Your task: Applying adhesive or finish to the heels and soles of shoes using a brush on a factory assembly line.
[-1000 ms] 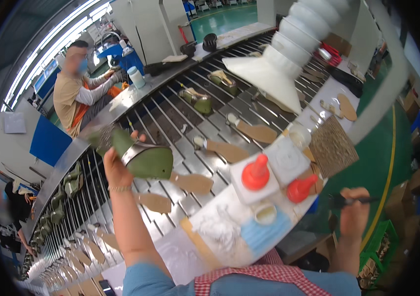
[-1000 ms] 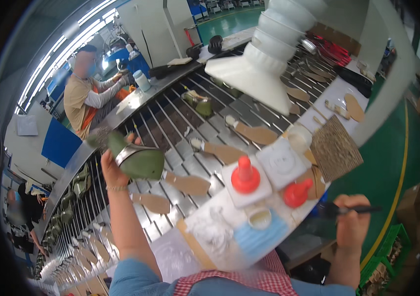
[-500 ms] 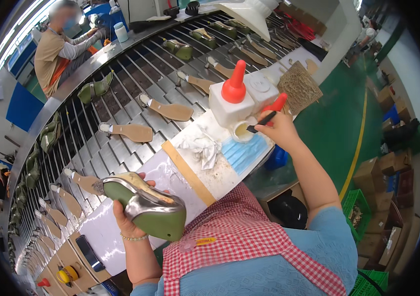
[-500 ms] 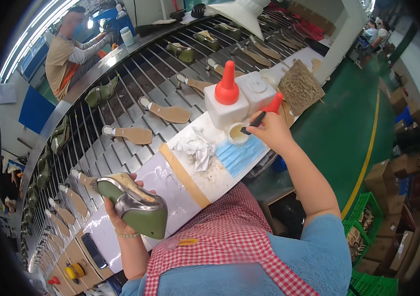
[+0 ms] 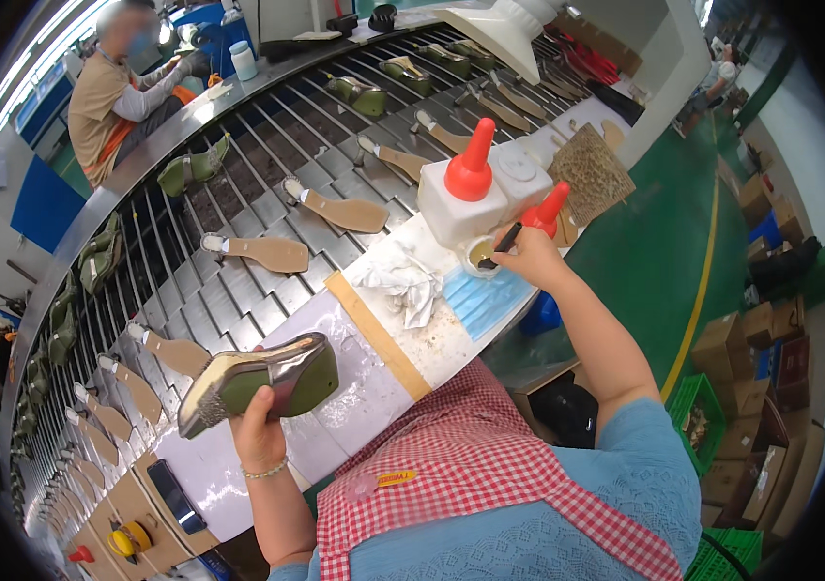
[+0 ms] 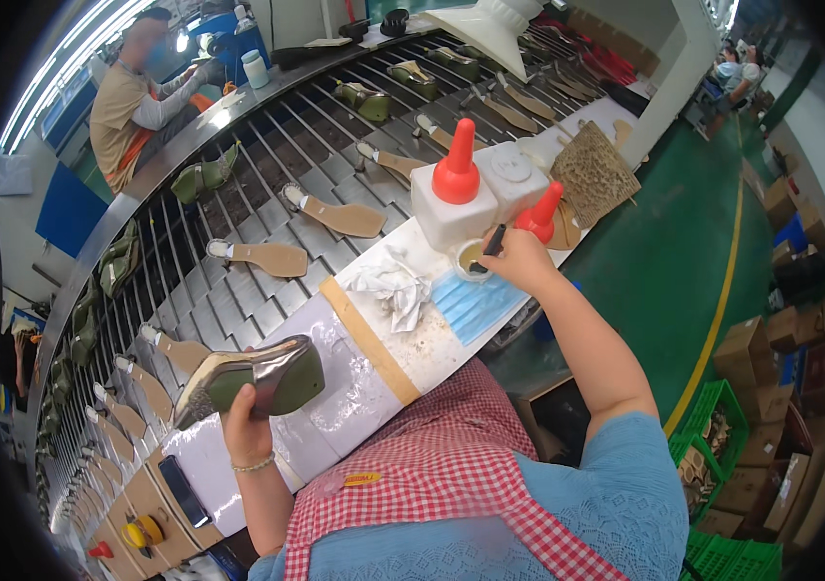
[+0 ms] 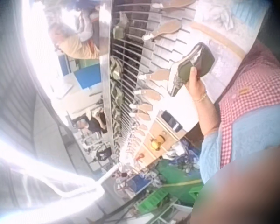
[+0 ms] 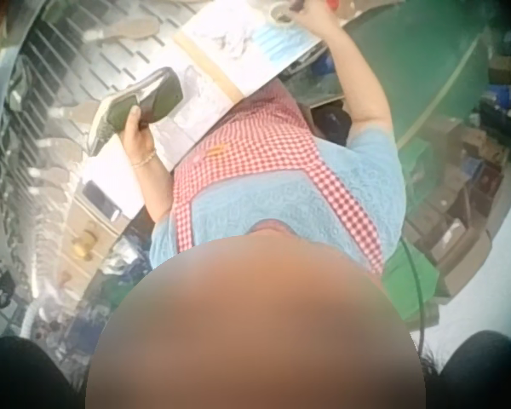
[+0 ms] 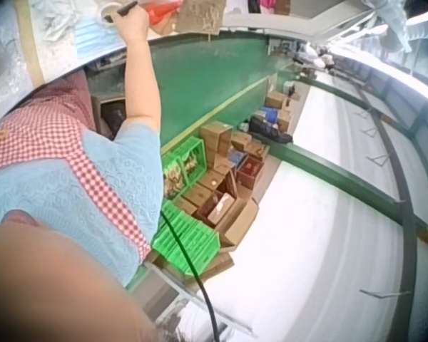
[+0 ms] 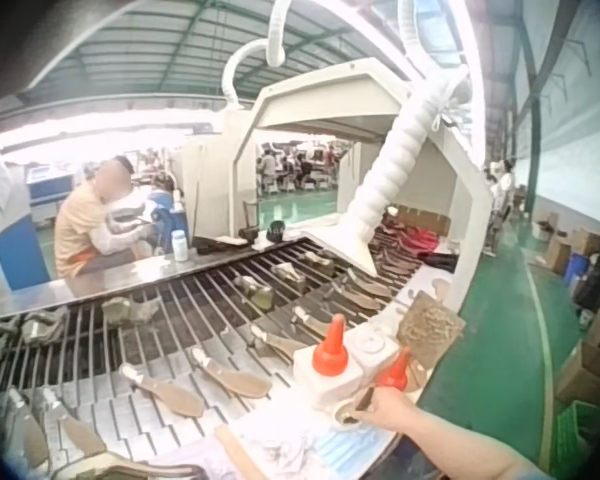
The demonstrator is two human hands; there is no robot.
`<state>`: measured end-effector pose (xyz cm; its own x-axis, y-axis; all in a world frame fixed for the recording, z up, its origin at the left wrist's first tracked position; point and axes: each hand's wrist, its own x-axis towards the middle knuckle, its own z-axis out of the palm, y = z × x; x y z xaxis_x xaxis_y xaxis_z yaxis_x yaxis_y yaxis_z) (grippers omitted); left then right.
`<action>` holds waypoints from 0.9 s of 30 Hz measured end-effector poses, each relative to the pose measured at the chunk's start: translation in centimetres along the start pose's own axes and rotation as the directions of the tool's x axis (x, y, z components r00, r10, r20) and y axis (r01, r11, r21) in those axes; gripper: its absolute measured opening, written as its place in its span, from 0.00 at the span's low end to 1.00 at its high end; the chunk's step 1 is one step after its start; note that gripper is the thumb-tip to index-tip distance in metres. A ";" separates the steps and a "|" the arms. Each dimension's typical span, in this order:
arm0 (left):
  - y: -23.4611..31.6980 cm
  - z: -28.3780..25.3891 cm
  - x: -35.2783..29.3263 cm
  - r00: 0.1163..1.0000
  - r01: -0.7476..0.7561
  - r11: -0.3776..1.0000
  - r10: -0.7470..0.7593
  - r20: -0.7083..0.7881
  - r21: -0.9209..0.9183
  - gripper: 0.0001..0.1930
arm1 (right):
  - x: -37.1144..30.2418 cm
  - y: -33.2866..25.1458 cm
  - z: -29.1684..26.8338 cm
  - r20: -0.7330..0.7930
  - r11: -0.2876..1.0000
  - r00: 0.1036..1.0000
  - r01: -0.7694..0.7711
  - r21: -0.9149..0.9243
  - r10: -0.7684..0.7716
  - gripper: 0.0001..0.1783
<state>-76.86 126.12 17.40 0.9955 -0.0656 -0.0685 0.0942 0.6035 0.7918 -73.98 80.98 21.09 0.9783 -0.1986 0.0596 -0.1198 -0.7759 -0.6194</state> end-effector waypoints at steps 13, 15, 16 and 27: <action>-4.1 4.2 -1.5 0.912 -0.398 0.446 0.289 0.291 0.802 0.43 | -2.8 3.3 1.3 0.336 -0.071 0.803 -0.347 0.935 0.492 0.12; -4.2 4.7 -2.0 0.910 -0.398 0.461 0.308 0.278 0.793 0.42 | -2.7 3.4 1.9 0.349 -0.112 0.754 -0.348 0.931 0.557 0.15; -4.1 4.8 -2.2 0.906 -0.398 0.472 0.336 0.257 0.787 0.42 | -2.5 3.6 2.3 0.395 -0.164 0.725 -0.370 0.914 0.564 0.16; -12.2 2.4 -2.7 0.797 -0.591 0.560 0.516 0.314 0.580 0.49 | -7.4 -9.7 0.6 0.093 0.059 0.993 -0.089 0.994 -0.068 0.12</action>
<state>-80.70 117.07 9.35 0.8387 0.0094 0.5444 -0.5419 -0.0842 0.8362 -79.94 90.36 26.18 0.9956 -0.0895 0.0286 0.0745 0.5676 -0.8199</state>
